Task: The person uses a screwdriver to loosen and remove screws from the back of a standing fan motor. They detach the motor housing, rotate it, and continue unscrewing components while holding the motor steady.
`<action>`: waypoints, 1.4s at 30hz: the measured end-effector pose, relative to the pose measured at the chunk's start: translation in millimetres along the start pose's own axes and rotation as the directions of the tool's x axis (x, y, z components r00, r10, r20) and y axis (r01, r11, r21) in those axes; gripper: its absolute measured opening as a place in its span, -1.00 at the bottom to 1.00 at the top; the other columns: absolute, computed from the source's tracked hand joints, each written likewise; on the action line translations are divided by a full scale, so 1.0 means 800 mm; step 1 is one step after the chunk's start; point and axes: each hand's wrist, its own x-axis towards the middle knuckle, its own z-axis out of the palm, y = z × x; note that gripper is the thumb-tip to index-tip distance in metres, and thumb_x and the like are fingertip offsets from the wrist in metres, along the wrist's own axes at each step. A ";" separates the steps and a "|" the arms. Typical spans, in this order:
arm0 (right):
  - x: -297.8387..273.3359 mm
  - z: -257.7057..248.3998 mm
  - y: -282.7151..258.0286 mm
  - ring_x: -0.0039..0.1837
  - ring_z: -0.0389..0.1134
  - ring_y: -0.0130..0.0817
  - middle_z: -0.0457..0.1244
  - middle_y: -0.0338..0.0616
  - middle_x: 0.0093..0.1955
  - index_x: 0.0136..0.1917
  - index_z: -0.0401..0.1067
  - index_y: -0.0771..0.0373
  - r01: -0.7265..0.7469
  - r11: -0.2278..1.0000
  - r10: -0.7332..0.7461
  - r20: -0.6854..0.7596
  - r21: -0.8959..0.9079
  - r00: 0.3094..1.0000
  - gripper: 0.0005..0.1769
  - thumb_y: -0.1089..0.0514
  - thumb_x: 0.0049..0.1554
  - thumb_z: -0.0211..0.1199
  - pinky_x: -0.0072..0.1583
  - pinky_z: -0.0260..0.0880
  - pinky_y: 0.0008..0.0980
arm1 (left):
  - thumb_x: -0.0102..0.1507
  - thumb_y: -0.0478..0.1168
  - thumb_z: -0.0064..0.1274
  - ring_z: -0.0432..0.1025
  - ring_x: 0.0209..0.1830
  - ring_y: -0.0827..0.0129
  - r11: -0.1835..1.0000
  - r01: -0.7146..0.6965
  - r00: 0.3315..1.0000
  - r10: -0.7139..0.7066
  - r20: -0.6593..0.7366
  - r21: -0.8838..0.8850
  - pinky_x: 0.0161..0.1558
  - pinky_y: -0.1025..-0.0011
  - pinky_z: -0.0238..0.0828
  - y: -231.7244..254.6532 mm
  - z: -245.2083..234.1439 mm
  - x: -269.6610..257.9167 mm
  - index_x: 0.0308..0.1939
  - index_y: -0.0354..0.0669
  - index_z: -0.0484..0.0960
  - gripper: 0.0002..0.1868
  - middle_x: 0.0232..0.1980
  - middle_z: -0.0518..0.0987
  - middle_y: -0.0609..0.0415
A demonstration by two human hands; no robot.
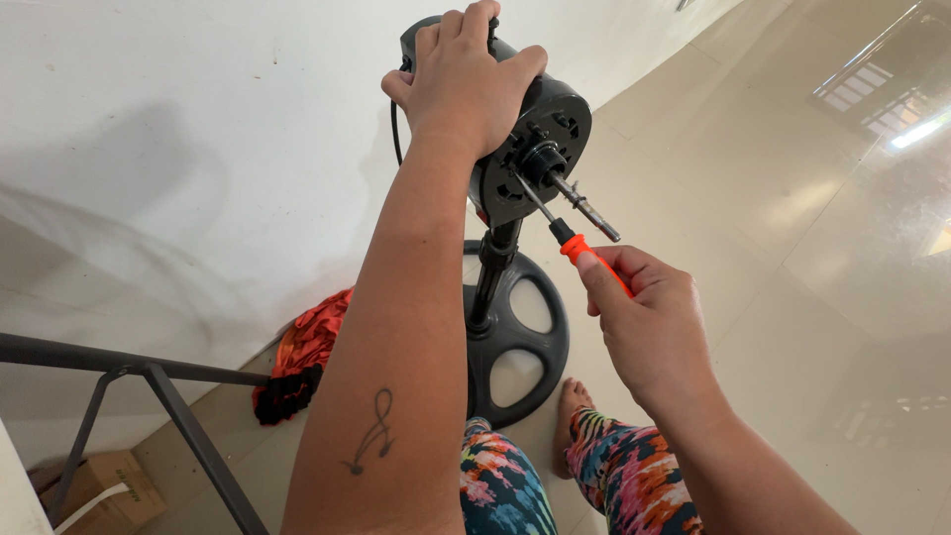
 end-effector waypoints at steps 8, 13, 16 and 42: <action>0.001 -0.001 -0.002 -0.44 0.05 -0.59 0.18 -0.31 -0.43 -0.04 0.59 0.30 0.007 0.999 -0.008 -0.016 -0.041 1.000 -0.64 -0.04 0.20 0.21 -0.39 0.06 -0.48 | 0.13 0.20 0.00 0.09 0.45 0.41 1.000 0.003 1.000 -0.003 -0.001 0.008 0.32 -0.15 -0.16 -0.001 0.002 0.000 0.38 0.23 0.34 -0.28 0.36 0.38 0.30; 0.001 -0.002 -0.006 -0.45 0.04 -0.59 0.17 -0.32 -0.43 -0.03 0.59 0.29 -0.007 1.000 0.007 -0.003 -0.022 1.000 -0.64 -0.04 0.19 0.21 -0.39 0.06 -0.47 | 0.14 0.20 -0.01 0.09 0.45 0.39 1.000 -0.010 1.000 0.010 -0.011 0.010 0.32 -0.17 -0.16 -0.002 0.003 0.001 0.37 0.23 0.34 -0.29 0.35 0.38 0.29; -0.001 -0.001 -0.008 -0.45 0.04 -0.59 0.17 -0.32 -0.44 -0.02 0.59 0.28 -0.021 0.999 0.021 -0.007 -0.028 1.000 -0.64 -0.05 0.18 0.20 -0.40 0.06 -0.47 | 0.14 0.19 -0.01 0.09 0.45 0.39 1.000 -0.010 1.000 0.010 -0.007 0.007 0.33 -0.18 -0.17 -0.002 0.002 0.001 0.37 0.23 0.35 -0.29 0.34 0.39 0.30; 0.024 -0.019 -0.015 -0.48 -0.05 -0.56 0.33 -0.06 -0.26 -0.02 0.43 0.42 -0.345 0.844 0.228 0.308 0.411 0.924 -0.72 0.11 0.21 0.16 -0.42 -0.04 -0.55 | 0.13 0.21 0.00 0.08 0.46 0.37 1.000 0.001 1.000 -0.001 -0.009 0.002 0.32 -0.18 -0.17 0.000 0.001 0.000 0.38 0.20 0.33 -0.26 0.38 0.35 0.27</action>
